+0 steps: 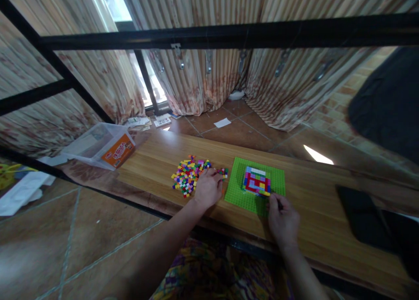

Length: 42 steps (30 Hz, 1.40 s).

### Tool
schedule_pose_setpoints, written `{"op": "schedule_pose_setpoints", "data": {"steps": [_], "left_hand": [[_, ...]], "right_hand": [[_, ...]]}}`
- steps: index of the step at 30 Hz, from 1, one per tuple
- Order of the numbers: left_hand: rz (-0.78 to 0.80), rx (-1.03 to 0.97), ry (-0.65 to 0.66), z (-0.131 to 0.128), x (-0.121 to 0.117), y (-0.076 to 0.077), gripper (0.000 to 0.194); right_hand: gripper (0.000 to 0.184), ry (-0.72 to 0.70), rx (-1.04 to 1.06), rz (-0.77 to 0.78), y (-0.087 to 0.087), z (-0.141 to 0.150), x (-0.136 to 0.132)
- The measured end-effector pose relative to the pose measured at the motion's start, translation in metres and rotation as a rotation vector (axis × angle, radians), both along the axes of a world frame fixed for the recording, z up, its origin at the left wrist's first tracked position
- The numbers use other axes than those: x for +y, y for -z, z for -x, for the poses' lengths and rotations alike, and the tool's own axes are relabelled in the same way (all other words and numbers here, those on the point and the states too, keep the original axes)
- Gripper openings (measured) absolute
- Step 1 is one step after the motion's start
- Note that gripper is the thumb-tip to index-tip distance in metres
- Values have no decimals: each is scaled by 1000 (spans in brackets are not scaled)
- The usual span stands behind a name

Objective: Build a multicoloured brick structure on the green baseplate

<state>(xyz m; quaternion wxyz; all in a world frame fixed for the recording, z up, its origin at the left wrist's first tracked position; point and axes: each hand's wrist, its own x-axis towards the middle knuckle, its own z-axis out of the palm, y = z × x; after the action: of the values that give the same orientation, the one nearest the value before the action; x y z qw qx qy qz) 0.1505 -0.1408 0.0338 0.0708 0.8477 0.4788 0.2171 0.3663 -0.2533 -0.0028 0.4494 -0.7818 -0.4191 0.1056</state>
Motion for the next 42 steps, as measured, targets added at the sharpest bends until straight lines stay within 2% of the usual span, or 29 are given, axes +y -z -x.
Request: {"op": "schedule_pose_setpoints", "data": {"steps": [5, 12, 17, 22, 28, 30, 36, 42], "left_hand": [[34, 120, 26, -6, 1, -7, 15], [59, 228, -55, -15, 0, -11, 19], [127, 230, -49, -18, 2, -16, 19], [162, 33, -21, -12, 3, -15, 17], [452, -541, 90, -10, 6, -4, 11], [508, -651, 125, -15, 3, -4, 10], [511, -672, 118, -47, -20, -8, 11], [452, -607, 73, -74, -33, 0, 11]], "right_hand": [[50, -14, -9, -12, -4, 2, 0], [49, -20, 9, -25, 0, 1, 1], [49, -33, 0, -32, -3, 2, 1], [47, -26, 12, -25, -5, 3, 1], [49, -26, 53, -38, -1, 2, 2], [50, -19, 45, -35, 0, 2, 2], [47, -32, 14, -68, -2, 3, 3], [45, -29, 13, -52, -6, 5, 3]]}}
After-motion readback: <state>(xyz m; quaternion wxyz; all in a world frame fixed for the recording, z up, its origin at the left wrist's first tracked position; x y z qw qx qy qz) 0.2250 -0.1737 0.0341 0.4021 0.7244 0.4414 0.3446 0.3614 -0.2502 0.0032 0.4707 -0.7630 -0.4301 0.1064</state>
